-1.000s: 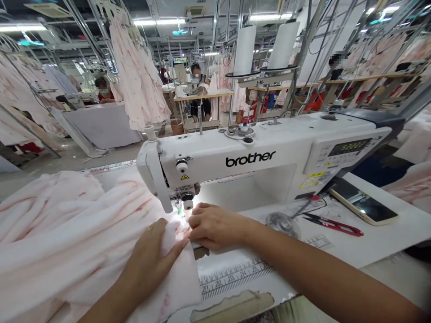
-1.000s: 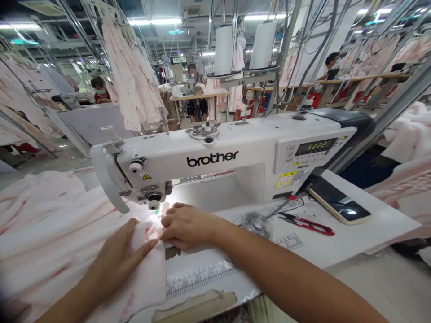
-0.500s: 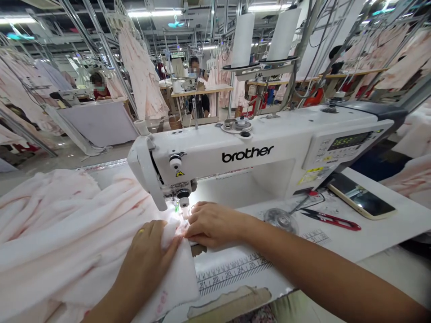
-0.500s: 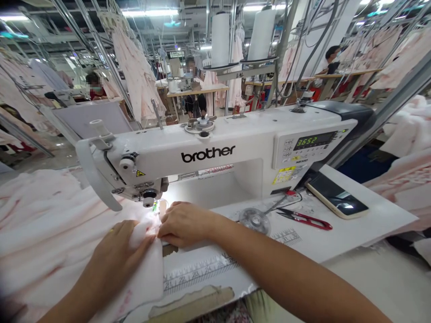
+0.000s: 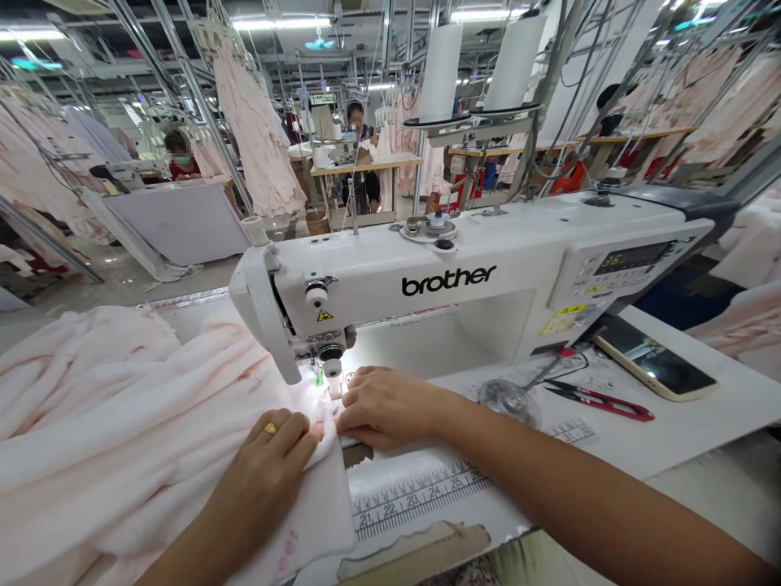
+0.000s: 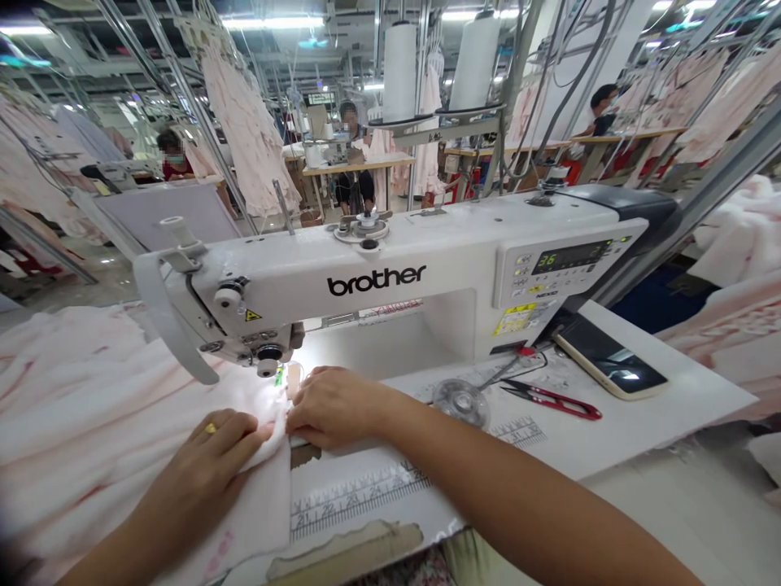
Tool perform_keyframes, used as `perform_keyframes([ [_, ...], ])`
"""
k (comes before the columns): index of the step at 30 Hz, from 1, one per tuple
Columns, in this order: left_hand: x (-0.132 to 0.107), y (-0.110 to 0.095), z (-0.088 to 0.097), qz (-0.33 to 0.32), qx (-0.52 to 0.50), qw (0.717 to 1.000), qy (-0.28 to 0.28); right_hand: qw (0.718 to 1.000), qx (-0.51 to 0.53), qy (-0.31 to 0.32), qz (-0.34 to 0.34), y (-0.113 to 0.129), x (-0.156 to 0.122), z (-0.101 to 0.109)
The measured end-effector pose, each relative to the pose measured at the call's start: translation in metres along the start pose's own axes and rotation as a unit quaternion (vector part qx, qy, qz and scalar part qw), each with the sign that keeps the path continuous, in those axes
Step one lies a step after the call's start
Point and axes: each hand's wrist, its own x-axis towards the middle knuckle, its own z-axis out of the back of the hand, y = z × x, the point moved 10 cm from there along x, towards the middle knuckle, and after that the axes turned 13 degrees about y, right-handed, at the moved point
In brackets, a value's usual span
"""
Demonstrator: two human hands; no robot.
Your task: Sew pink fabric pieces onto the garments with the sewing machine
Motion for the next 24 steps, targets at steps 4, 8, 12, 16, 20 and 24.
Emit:
perform_keyframes([
  [4,0.001,-0.004,0.001,-0.038,0.009,0.999,0.007,1.000,-0.006,0.007,-0.005,0.000,0.000,0.000],
  [8,-0.005,0.007,-0.007,-0.017,-0.045,0.999,0.020,1.000,-0.007,0.006,-0.001,0.001,0.000,0.000],
  [12,-0.009,0.018,-0.015,0.021,-0.094,0.995,0.030,1.000,-0.003,-0.002,0.001,0.001,0.000,0.000],
  [16,-0.010,0.025,-0.024,0.060,-0.134,0.986,0.072,1.000,-0.004,-0.001,0.000,0.001,0.000,0.002],
  [20,-0.012,0.022,-0.023,0.055,-0.116,0.989,0.075,1.000,-0.002,0.006,-0.001,0.001,0.000,0.002],
  [24,-0.010,0.011,-0.019,0.015,-0.067,0.996,0.062,1.000,0.005,0.007,-0.002,-0.001,-0.001,0.000],
])
